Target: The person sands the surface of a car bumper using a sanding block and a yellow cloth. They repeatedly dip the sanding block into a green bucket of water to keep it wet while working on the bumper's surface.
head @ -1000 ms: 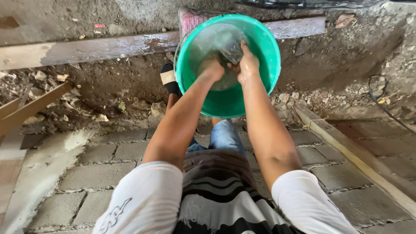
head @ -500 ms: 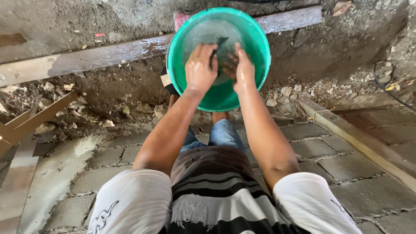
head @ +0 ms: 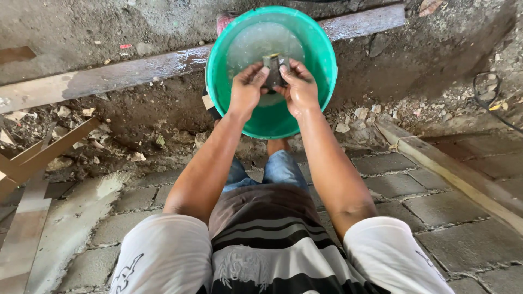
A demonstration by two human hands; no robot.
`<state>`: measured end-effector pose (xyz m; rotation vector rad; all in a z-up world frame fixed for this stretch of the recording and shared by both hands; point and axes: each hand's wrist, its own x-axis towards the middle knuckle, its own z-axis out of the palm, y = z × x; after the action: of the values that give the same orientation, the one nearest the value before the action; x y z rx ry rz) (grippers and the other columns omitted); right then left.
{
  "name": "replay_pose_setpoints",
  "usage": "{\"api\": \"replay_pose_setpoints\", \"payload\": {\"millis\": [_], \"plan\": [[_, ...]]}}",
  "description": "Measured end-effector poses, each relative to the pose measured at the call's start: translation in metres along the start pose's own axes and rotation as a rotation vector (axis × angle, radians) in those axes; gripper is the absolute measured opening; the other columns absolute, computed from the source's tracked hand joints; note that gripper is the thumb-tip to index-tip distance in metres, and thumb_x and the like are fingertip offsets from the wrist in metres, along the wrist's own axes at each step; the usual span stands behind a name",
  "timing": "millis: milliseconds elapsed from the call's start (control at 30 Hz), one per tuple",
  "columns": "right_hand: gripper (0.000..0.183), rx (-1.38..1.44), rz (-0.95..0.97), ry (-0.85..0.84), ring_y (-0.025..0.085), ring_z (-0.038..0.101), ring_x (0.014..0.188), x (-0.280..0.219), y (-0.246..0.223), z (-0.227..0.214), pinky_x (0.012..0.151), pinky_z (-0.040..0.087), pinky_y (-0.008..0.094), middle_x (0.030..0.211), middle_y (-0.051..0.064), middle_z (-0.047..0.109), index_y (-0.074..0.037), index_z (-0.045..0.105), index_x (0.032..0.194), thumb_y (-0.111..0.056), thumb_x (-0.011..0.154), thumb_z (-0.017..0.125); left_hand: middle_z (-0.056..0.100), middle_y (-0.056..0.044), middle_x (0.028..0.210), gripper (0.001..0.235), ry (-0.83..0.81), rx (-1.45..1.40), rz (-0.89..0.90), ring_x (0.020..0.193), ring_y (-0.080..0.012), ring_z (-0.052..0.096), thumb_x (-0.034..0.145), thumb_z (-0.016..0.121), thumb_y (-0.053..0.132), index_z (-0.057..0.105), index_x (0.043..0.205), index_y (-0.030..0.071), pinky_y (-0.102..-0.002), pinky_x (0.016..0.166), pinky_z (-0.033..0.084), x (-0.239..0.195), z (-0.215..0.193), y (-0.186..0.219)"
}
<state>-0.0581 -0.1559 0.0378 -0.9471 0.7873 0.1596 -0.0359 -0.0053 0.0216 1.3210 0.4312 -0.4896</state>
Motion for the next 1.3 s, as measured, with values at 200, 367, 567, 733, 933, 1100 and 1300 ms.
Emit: {"api": "replay_pose_setpoints", "payload": {"millis": [200,367,567,733,933,1100,1300], "plan": [[0.031,-0.126,-0.132,0.024,0.016,0.064,0.100,-0.011,0.002,0.008,0.072,0.055,0.032,0.116,0.007,0.065,-0.011,0.053,0.127,-0.006,0.100,0.068,0.070,0.004,0.087,0.016,-0.107,-0.130,-0.072,0.072,-0.0035,0.061,0.098,0.071,0.015,0.073,0.107,0.002,-0.023,0.061,0.051,0.002,0.000,-0.004],[0.058,-0.400,-0.343,-0.186,0.020,0.057,0.126,-0.012,-0.003,0.000,0.094,0.053,0.033,0.137,0.011,0.058,-0.006,0.048,0.141,0.011,0.088,0.063,0.067,0.004,0.081,0.015,-0.124,-0.207,-0.065,0.066,-0.0042,0.057,0.098,0.073,0.015,0.074,0.106,0.002,-0.023,0.059,0.047,0.011,-0.010,-0.012],[0.072,-0.488,-0.425,-0.317,0.024,0.056,0.138,-0.015,-0.005,-0.002,0.114,0.048,0.036,0.151,0.016,0.054,-0.001,0.044,0.152,0.023,0.085,0.057,0.067,0.005,0.078,0.018,-0.120,-0.216,-0.103,0.063,-0.0037,0.057,0.096,0.074,0.016,0.075,0.108,0.003,-0.022,0.057,0.047,0.015,-0.013,-0.003],[0.068,-0.486,-0.422,-0.291,0.021,0.059,0.134,-0.019,-0.005,-0.002,0.110,0.051,0.034,0.150,0.015,0.056,-0.001,0.044,0.152,0.021,0.090,0.060,0.069,0.005,0.079,0.019,-0.137,-0.218,-0.114,0.064,-0.0030,0.057,0.096,0.074,0.016,0.075,0.108,0.002,-0.022,0.056,0.047,0.016,-0.013,-0.003],[0.064,-0.524,-0.423,-0.243,0.016,0.063,0.124,-0.021,-0.007,-0.002,0.103,0.053,0.031,0.145,0.013,0.060,-0.002,0.048,0.150,0.019,0.092,0.065,0.068,0.005,0.078,0.016,-0.165,-0.208,-0.106,0.064,-0.0024,0.056,0.097,0.075,0.017,0.076,0.106,0.003,-0.021,0.056,0.045,0.014,-0.011,0.003],[0.059,-0.783,-0.519,-0.141,0.016,0.061,0.126,-0.036,-0.019,0.008,0.099,0.055,0.030,0.141,0.011,0.061,-0.005,0.056,0.147,0.015,0.092,0.064,0.070,0.004,0.080,0.010,-0.158,-0.130,-0.104,0.064,-0.0026,0.057,0.095,0.075,0.013,0.075,0.099,0.004,-0.022,0.056,0.046,0.010,-0.004,0.010],[0.042,-0.507,-0.505,-0.149,0.017,0.061,0.128,0.004,0.016,-0.026,0.106,0.051,0.031,0.139,0.010,0.062,-0.002,0.060,0.136,0.011,0.096,0.066,0.072,0.000,0.080,0.009,-0.116,0.068,0.197,0.071,-0.0049,0.060,0.093,0.076,0.009,0.074,0.094,0.000,-0.025,0.064,0.051,0.006,0.015,-0.006]]}}
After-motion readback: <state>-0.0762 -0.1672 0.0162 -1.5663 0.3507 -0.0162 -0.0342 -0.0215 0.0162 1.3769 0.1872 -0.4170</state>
